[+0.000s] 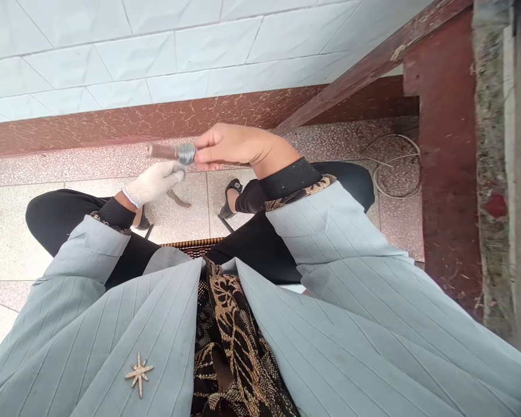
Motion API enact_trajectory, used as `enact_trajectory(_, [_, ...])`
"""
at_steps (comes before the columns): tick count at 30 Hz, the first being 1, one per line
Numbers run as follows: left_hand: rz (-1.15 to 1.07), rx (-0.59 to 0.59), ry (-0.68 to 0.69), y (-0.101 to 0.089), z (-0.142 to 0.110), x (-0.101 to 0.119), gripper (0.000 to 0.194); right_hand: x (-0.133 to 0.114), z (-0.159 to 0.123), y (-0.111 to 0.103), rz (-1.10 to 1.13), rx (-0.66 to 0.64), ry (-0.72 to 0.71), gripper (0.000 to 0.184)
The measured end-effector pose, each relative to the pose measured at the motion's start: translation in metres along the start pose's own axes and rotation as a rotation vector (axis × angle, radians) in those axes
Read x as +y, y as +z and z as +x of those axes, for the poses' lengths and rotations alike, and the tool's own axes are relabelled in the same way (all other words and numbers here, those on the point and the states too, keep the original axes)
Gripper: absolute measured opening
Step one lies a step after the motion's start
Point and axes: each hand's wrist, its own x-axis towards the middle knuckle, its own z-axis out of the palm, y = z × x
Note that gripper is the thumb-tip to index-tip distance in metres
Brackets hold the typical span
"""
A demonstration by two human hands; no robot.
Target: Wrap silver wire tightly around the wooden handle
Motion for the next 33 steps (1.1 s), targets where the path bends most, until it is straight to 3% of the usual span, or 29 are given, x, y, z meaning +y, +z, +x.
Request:
enact_trajectory(2, [0.002,0.030,-0.027,0.000,0.001,0.001,0.028,0.001,-0.002,-0.009,0.229,0.320,-0.092,0.031])
enact_trajectory(4, [0.022,0.004,-0.026,0.002,0.001,0.005,0.026,0.005,0.001,-0.014,0.298,0.530,-0.052,0.038])
enact_trajectory(8, [0.069,-0.138,0.042,0.006,-0.003,0.015,0.026,0.020,0.013,-0.018,0.106,0.677,0.164,0.035])
enact_trajectory(12, [0.093,-0.171,0.086,0.003,-0.006,0.021,0.026,0.034,0.021,-0.020,-0.351,0.581,0.303,0.029])
enact_trajectory(16, [0.144,-0.079,0.056,-0.004,-0.005,0.016,0.024,0.033,0.026,-0.010,-0.684,0.351,0.440,0.023])
enact_trajectory(19, [0.166,0.039,0.001,-0.010,-0.005,0.011,0.022,0.026,0.025,0.004,-0.760,0.026,0.522,0.026])
enact_trajectory(22, [0.129,0.142,-0.047,-0.017,-0.006,0.010,0.020,0.018,0.021,0.012,-0.609,-0.209,0.481,0.024])
enact_trajectory(25, [0.074,0.221,-0.101,-0.024,-0.005,0.007,0.020,0.008,0.012,0.010,-0.425,-0.216,0.389,0.024])
enact_trajectory(28, [0.056,0.216,-0.095,-0.021,0.000,0.000,0.019,-0.002,0.002,0.002,-0.303,-0.173,0.261,0.027])
enact_trajectory(30, [0.057,0.156,-0.039,-0.013,0.004,-0.002,0.017,-0.006,-0.003,-0.001,-0.214,-0.070,0.137,0.030])
enact_trajectory(33, [0.045,0.021,-0.008,0.006,0.007,0.002,0.018,-0.005,-0.003,-0.003,-0.116,0.202,0.057,0.031])
